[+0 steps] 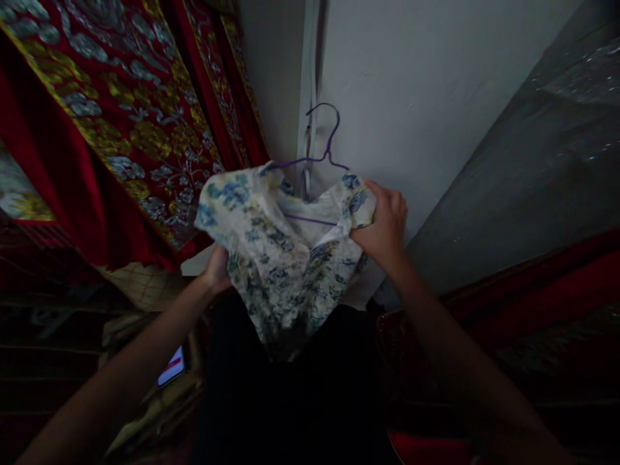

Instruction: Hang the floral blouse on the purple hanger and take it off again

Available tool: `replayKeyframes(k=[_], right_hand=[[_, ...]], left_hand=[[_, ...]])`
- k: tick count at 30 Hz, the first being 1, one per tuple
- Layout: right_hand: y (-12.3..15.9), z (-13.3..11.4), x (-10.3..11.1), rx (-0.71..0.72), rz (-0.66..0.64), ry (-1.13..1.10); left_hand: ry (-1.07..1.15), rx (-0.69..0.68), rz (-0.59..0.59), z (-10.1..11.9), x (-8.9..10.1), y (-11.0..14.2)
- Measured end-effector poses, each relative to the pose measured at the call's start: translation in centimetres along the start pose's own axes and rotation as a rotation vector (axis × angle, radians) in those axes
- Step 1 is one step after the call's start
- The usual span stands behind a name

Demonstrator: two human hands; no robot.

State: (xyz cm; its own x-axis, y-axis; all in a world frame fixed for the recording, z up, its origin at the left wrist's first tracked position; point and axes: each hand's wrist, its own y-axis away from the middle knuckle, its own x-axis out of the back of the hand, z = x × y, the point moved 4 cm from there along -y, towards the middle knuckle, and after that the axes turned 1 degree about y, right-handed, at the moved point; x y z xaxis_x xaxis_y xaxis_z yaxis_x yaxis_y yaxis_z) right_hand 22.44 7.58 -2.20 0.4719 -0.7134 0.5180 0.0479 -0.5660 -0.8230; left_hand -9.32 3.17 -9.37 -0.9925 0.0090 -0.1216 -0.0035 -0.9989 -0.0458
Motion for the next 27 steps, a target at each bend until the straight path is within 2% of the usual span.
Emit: replayKeyframes(k=[3, 7, 9, 13, 18, 20, 22, 24, 26, 27], right_hand=[[-2.8, 1.0, 0.5, -0.039, 0.011, 0.088], [-4.2, 0.1, 0.2, 0.004, -0.062, 0.097], [-3.5, -0.6, 0.3, 0.027, -0.103, 0.054], [-1.5, -1.6, 0.9, 0.086, -0.163, -0.024], [-0.3, -1.2, 1.5, 0.106, -0.194, -0.055], [0.9, -0.8, 2.3, 0.083, -0.169, -0.092], [3.2, -0.3, 3.3, 0.006, -0.086, -0.194], [6.6, 0.0, 3.8, -0.154, 0.025, -0.377], [10.7, -0.3, 3.0, -0.386, 0.082, -0.601], [12.9, -0.8, 1.9, -0.520, 0.059, -0.707]], left_hand=[[0.235, 0.056, -0.028, -1.8, 0.2, 0.5], [0.261, -0.066, 0.142, -2.6, -0.9, 0.2], [0.303, -0.089, 0.240, -3.5, -1.4, 0.4], [0.351, -0.025, 0.387, -6.3, -2.0, 1.7], [0.422, -0.051, 0.405, -9.2, -2.7, 4.2], [0.425, -0.049, 0.391, -10.2, -2.7, 5.6], [0.386, -0.024, 0.365, -10.9, -2.8, 7.0], [0.309, 0.005, 0.338, -11.0, -3.2, 8.4], [0.220, 0.022, 0.312, -10.4, -4.0, 9.4], [0.183, 0.027, 0.292, -10.0, -4.5, 9.6]])
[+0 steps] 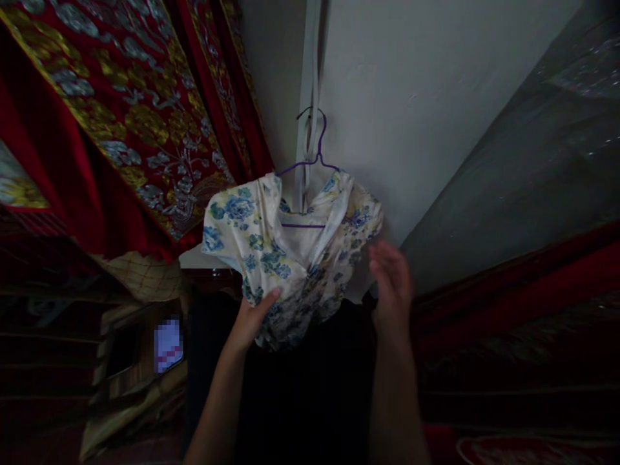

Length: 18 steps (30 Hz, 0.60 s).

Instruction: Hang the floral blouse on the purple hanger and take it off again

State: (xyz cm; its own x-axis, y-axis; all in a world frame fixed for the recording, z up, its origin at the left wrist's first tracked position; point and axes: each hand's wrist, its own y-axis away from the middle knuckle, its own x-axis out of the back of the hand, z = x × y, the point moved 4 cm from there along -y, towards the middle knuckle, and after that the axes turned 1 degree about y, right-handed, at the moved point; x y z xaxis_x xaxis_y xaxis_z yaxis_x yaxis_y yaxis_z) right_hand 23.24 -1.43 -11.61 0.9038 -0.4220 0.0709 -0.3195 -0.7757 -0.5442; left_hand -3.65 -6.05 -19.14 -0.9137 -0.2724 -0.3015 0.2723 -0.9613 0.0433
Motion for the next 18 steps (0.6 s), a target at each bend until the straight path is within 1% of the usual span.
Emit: replayKeyframes(k=[1, 2, 3, 4, 5, 7, 8, 10, 13, 15, 16, 17, 18], right_hand=[[2.0, 1.2, -1.3, -0.140, -0.079, -0.069], [3.9, 2.0, -3.1, -0.247, -0.225, -0.126], [5.5, 2.5, -5.1, -0.320, -0.373, -0.188], [6.8, 2.7, -6.8, -0.372, -0.469, -0.235], [7.7, 2.6, -8.3, -0.399, -0.527, -0.272], [8.3, 2.2, -10.1, -0.414, -0.543, -0.322], [8.2, 1.9, -10.5, -0.412, -0.531, -0.340], [7.9, 1.3, -10.6, -0.406, -0.508, -0.374], [7.4, 0.6, -9.5, -0.406, -0.463, -0.411], [7.2, 0.2, -8.8, -0.404, -0.463, -0.413], [7.2, 0.0, -8.6, -0.408, -0.463, -0.408], [7.1, -0.1, -8.4, -0.420, -0.459, -0.399], [7.1, -0.2, -8.4, -0.439, -0.454, -0.390]], left_hand=[[-0.023, 0.006, -0.024, 0.3, -0.5, 0.3], [-0.026, 0.019, -0.051, 0.5, -1.0, 0.6], [-0.011, 0.040, -0.075, 0.7, -1.4, 0.7], [0.016, 0.065, -0.092, 0.7, -1.7, 0.8], [0.047, 0.090, -0.101, 0.7, -1.9, 0.9], [0.093, 0.123, -0.093, 0.8, -1.7, 1.0], [0.103, 0.128, -0.080, 0.8, -1.4, 1.1], [0.107, 0.140, -0.061, 1.1, -0.8, 1.1], [0.113, 0.194, -0.071, 1.1, -0.2, 0.8], [0.100, 0.213, -0.088, 0.7, 0.2, 0.1], [0.069, 0.191, -0.078, 0.4, 0.5, -0.3], [0.013, 0.138, -0.035, 0.1, 1.0, -0.8], [-0.066, 0.051, 0.050, -0.2, 1.7, -1.2]])
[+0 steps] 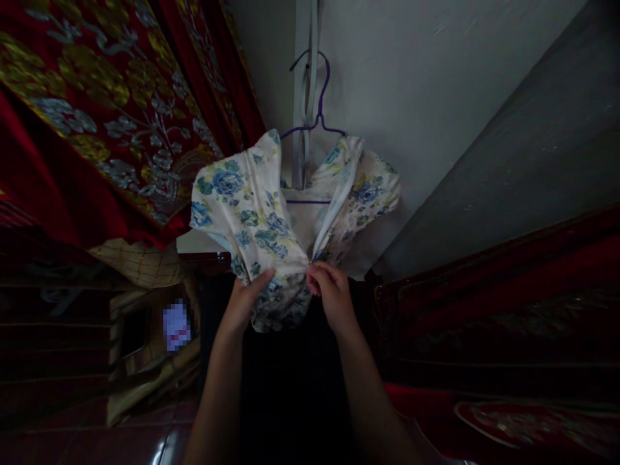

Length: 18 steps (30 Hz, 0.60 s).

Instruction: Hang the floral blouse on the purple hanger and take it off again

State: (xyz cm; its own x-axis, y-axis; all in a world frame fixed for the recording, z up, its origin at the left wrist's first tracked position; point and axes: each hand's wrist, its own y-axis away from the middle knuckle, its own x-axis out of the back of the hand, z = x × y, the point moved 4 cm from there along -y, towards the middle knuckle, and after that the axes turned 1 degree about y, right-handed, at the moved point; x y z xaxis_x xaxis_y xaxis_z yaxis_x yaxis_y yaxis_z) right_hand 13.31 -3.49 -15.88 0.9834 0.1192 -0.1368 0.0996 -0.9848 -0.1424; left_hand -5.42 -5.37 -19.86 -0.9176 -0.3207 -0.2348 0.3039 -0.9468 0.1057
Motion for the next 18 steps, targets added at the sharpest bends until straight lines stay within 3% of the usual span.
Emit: replayKeyframes(k=[3, 4, 5, 7, 9, 10, 14, 18], right_hand=[[-0.1, 0.2, -0.6, -0.059, -0.010, 0.015], [-0.1, 0.3, -0.9, -0.070, -0.026, 0.020], [-0.1, 0.4, -1.2, -0.076, -0.043, 0.024], [0.2, 0.5, -1.8, -0.091, -0.074, 0.030], [0.6, 0.4, -2.0, -0.117, -0.100, 0.038], [0.9, 0.3, -2.1, -0.135, -0.119, 0.045], [1.0, -0.4, -1.3, -0.196, -0.196, 0.047], [-3.1, -3.6, 0.0, -0.139, -0.100, -0.042]], left_hand=[[-0.310, -0.374, 0.373, -0.3, 1.5, 0.0], [-0.404, -0.491, 0.431, -0.3, 1.4, 0.4], [-0.475, -0.583, 0.405, -0.5, 0.8, 0.8], [-0.531, -0.667, 0.152, -0.9, -1.4, 1.4], [-0.488, -0.659, -0.104, -1.3, -3.6, 2.1], [-0.461, -0.644, -0.164, -1.4, -4.5, 2.4], [-0.403, -0.649, -0.118, -1.1, -6.0, 2.9], [-0.375, -0.652, -0.070, -2.0, -6.7, 2.8]])
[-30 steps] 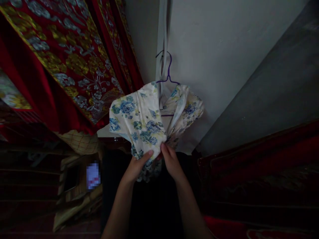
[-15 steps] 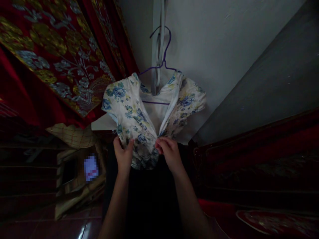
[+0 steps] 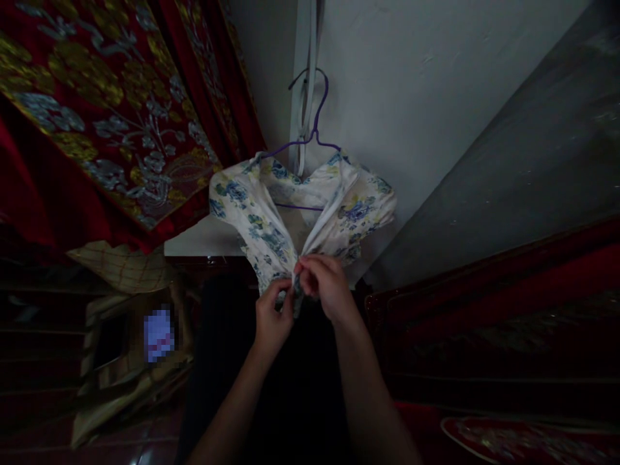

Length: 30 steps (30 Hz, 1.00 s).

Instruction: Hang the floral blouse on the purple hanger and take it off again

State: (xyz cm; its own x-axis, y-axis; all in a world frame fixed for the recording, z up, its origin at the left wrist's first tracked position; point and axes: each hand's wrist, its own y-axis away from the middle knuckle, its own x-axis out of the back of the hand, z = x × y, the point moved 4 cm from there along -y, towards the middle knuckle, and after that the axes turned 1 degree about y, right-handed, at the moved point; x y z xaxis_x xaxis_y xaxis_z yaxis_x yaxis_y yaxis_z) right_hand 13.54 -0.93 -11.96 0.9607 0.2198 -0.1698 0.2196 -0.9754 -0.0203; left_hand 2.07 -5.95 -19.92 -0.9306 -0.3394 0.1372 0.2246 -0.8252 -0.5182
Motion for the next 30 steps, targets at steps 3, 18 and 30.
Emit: replayKeyframes(k=[3, 18, 30], right_hand=[[-4.7, -5.5, 0.6, 0.130, 0.074, -0.076], [-5.5, -11.7, -0.4, 0.385, 0.065, 0.138], [-6.0, -6.0, 0.0, 0.411, 0.102, 0.087]], left_hand=[[-0.053, 0.009, -0.007, -1.5, -1.1, 0.4], [-0.106, -0.573, -0.067, 8.9, 0.8, -16.0], [-0.264, -0.731, -0.099, 17.2, 5.9, -19.5]])
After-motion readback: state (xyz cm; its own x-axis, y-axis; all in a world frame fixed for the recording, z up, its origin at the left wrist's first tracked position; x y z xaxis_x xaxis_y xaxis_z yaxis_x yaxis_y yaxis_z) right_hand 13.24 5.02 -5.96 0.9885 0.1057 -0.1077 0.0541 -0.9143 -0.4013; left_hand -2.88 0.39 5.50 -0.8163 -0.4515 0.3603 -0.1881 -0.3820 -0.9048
